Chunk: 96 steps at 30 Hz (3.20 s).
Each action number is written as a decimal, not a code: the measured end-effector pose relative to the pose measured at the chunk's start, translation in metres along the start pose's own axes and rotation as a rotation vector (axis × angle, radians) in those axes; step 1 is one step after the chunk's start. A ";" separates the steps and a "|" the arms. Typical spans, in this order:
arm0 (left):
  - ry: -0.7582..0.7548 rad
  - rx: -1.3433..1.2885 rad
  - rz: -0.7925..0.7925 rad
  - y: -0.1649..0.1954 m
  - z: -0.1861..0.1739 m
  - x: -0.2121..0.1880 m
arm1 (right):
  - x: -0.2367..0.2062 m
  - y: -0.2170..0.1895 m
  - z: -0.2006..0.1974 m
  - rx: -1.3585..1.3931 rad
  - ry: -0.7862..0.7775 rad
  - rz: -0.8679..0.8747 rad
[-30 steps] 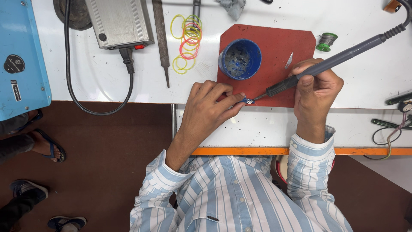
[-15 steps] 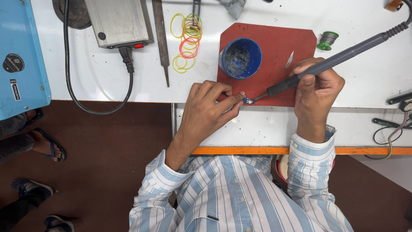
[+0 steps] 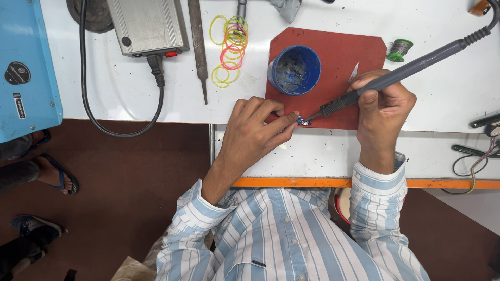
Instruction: The person applies flux to a small circuit board and then uses a soldering iron to solder components. They repeatedly heat and adjust the board while working on the same small area.
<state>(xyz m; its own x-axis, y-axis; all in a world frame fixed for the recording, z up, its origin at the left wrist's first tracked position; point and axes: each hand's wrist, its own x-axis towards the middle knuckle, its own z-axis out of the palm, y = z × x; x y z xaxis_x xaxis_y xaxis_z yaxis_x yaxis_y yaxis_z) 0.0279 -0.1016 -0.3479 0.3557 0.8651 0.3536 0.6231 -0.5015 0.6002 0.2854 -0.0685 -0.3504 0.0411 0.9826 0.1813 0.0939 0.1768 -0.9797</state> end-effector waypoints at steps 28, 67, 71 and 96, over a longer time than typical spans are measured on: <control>0.016 -0.077 -0.036 -0.002 -0.007 0.000 | -0.001 0.003 0.000 -0.029 -0.006 -0.023; 0.016 -0.122 -0.072 -0.006 -0.002 -0.004 | -0.002 0.006 0.001 -0.019 0.001 -0.030; 0.014 -0.119 -0.071 -0.006 -0.001 -0.004 | -0.001 0.007 0.000 -0.026 -0.004 -0.040; 0.022 -0.104 -0.055 -0.005 -0.003 -0.001 | -0.001 0.006 0.001 -0.026 0.001 -0.038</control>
<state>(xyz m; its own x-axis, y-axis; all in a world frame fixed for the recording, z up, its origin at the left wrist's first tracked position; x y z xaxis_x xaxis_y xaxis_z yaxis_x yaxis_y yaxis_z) 0.0218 -0.1002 -0.3491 0.3068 0.8914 0.3334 0.5649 -0.4525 0.6900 0.2844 -0.0684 -0.3565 0.0382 0.9752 0.2181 0.1210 0.2121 -0.9697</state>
